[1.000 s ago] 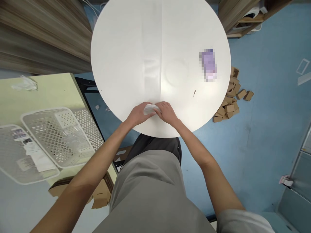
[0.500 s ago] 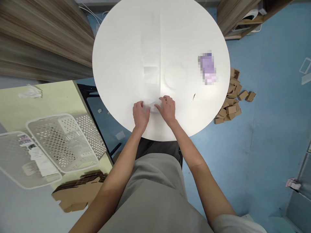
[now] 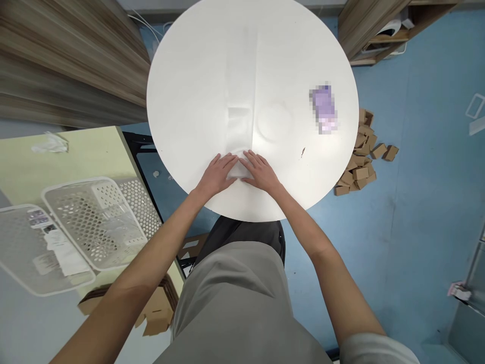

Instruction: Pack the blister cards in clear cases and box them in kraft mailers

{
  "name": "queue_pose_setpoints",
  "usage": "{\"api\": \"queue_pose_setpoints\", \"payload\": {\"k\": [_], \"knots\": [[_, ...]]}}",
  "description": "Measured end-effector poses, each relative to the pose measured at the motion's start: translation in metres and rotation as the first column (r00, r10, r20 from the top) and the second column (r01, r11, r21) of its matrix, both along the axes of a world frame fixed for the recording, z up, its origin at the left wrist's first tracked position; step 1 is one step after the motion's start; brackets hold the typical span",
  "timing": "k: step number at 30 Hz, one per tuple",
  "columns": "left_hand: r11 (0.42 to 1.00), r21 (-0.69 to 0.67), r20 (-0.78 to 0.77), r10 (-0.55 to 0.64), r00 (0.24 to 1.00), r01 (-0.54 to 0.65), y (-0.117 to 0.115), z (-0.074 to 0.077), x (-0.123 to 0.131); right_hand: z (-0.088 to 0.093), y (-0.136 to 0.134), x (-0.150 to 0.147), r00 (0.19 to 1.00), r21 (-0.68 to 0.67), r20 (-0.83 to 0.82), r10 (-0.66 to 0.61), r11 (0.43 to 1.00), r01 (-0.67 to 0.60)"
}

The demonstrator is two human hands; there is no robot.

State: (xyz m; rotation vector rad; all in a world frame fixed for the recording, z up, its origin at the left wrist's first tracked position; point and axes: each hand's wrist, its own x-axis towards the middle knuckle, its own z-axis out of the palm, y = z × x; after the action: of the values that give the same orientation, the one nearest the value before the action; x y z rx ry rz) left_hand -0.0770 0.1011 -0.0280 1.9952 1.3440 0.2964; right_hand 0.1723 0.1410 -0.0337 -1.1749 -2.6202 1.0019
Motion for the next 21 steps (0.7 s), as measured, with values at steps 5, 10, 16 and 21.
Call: {"api": "queue_pose_setpoints", "payload": {"k": [5, 10, 16, 21], "knots": [[0.999, -0.03, -0.011, -0.017, 1.0, 0.017, 0.006, 0.003, -0.001, -0.002, -0.005, -0.003, 1.0, 0.003, -0.011, -0.021, 1.0, 0.021], [0.998, -0.057, -0.024, -0.005, 1.0, 0.004, 0.011, 0.013, -0.005, 0.003, -0.004, -0.003, 0.999, 0.019, -0.034, -0.013, 1.0, 0.013], [0.965, -0.216, 0.028, 0.161, 0.987, -0.151, 0.028, 0.031, -0.006, 0.018, 0.014, -0.005, 0.994, -0.02, 0.028, -0.107, 0.994, 0.108], [0.897, -0.295, 0.038, 0.354, 0.934, -0.328, 0.049, 0.022, 0.0, 0.017, 0.038, -0.019, 0.967, -0.119, 0.038, -0.252, 0.96, 0.255]]}}
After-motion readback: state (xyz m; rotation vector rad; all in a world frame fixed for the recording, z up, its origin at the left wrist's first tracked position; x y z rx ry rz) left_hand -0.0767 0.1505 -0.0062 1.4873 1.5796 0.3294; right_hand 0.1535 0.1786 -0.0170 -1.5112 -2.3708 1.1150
